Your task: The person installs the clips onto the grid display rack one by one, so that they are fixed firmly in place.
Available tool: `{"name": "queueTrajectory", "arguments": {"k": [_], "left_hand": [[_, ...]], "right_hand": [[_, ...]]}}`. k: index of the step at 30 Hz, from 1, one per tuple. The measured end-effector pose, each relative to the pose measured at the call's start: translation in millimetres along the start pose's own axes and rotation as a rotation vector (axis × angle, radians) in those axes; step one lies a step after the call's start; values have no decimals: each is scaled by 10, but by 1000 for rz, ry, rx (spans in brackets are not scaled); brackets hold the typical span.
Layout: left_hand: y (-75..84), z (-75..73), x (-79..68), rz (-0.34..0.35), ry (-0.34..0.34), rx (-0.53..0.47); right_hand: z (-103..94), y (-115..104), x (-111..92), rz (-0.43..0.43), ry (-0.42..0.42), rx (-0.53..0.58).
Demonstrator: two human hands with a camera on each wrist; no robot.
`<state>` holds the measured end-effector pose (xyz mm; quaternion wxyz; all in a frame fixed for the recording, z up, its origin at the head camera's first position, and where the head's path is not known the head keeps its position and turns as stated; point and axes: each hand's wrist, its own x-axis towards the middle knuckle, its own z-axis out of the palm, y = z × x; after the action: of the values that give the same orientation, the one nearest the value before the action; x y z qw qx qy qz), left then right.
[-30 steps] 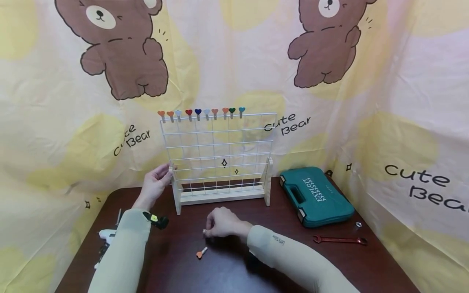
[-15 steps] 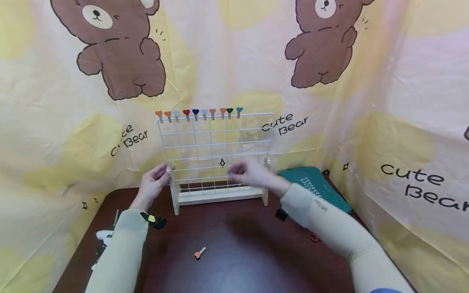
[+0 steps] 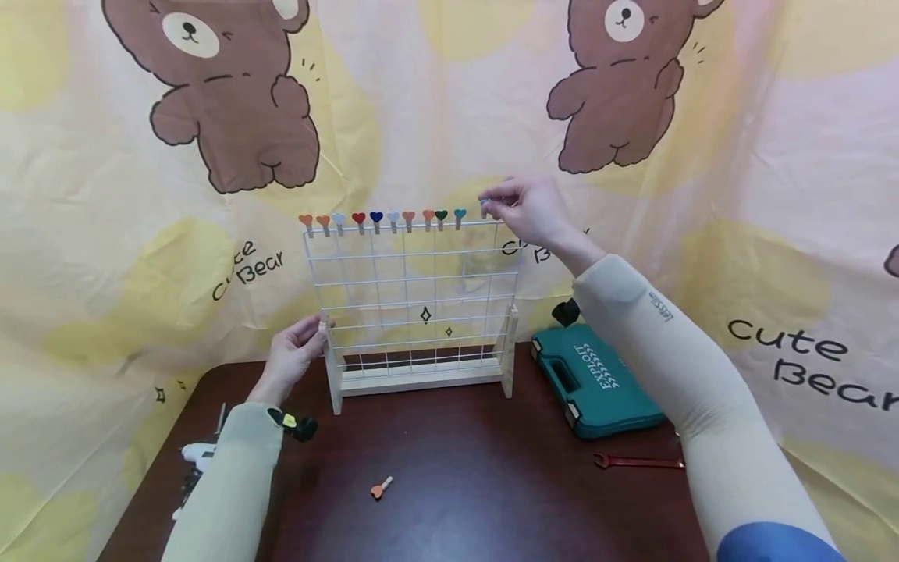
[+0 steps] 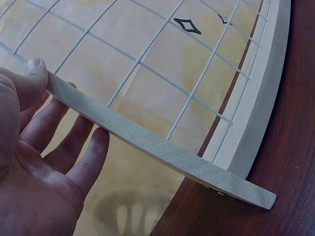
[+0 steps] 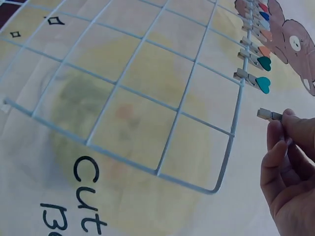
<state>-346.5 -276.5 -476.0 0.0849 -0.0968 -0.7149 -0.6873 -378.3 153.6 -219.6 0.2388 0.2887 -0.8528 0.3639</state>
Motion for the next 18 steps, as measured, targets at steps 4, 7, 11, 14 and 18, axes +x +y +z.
{"name": "queueTrajectory", "arguments": {"k": [4, 7, 11, 14, 18], "left_hand": [[-10, -3, -3, -7, -2, 6], [-20, 5, 2, -15, 1, 10], [-24, 15, 6, -16, -4, 13], [-18, 18, 7, -15, -1, 6], [-6, 4, 7, -14, 6, 10]], "right_hand": [[77, 5, 62, 35, -33, 3], [134, 41, 57, 53, -51, -11], [175, 72, -13, 71, -30, -56], [231, 76, -119, 31, 76, -84], [442, 41, -365, -61, 185, -10]]}}
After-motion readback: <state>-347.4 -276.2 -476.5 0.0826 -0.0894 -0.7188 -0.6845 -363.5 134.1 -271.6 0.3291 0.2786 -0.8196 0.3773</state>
